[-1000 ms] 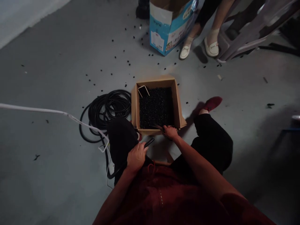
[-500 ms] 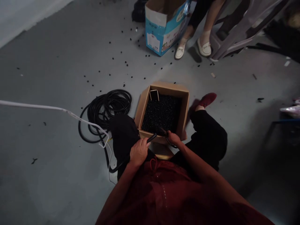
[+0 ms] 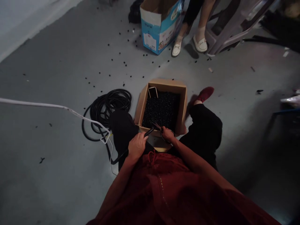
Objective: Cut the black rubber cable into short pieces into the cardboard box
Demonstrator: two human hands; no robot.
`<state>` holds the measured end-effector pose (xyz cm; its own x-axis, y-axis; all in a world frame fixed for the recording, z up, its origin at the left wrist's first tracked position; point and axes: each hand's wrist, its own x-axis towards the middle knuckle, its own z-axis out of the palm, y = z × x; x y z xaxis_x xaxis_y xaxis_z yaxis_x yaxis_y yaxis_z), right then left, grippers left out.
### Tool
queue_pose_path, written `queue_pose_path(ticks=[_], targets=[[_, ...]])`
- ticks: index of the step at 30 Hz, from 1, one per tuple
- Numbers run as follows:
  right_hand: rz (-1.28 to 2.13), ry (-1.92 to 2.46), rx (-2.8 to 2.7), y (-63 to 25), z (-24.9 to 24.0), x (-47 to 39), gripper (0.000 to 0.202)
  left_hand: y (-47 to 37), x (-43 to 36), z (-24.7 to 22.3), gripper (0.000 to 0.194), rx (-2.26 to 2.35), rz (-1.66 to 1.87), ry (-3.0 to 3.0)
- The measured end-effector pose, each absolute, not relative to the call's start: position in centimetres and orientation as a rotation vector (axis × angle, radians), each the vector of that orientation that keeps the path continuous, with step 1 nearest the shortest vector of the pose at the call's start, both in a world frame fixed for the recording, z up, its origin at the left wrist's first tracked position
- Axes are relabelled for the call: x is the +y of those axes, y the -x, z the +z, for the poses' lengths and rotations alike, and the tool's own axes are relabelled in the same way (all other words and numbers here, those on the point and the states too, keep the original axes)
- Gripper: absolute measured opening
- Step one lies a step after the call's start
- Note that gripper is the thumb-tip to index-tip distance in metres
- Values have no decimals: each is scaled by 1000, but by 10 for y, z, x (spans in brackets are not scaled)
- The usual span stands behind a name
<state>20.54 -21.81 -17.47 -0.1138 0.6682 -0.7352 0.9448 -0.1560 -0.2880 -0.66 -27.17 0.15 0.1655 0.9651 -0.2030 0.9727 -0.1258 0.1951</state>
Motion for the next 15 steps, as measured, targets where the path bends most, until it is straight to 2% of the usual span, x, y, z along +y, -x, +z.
queue_pose_path(ticks=[15], targets=[[-1248,-1825,1812,-216,-184,-218,39,-4,-280,14,28,1812,9,-2329]])
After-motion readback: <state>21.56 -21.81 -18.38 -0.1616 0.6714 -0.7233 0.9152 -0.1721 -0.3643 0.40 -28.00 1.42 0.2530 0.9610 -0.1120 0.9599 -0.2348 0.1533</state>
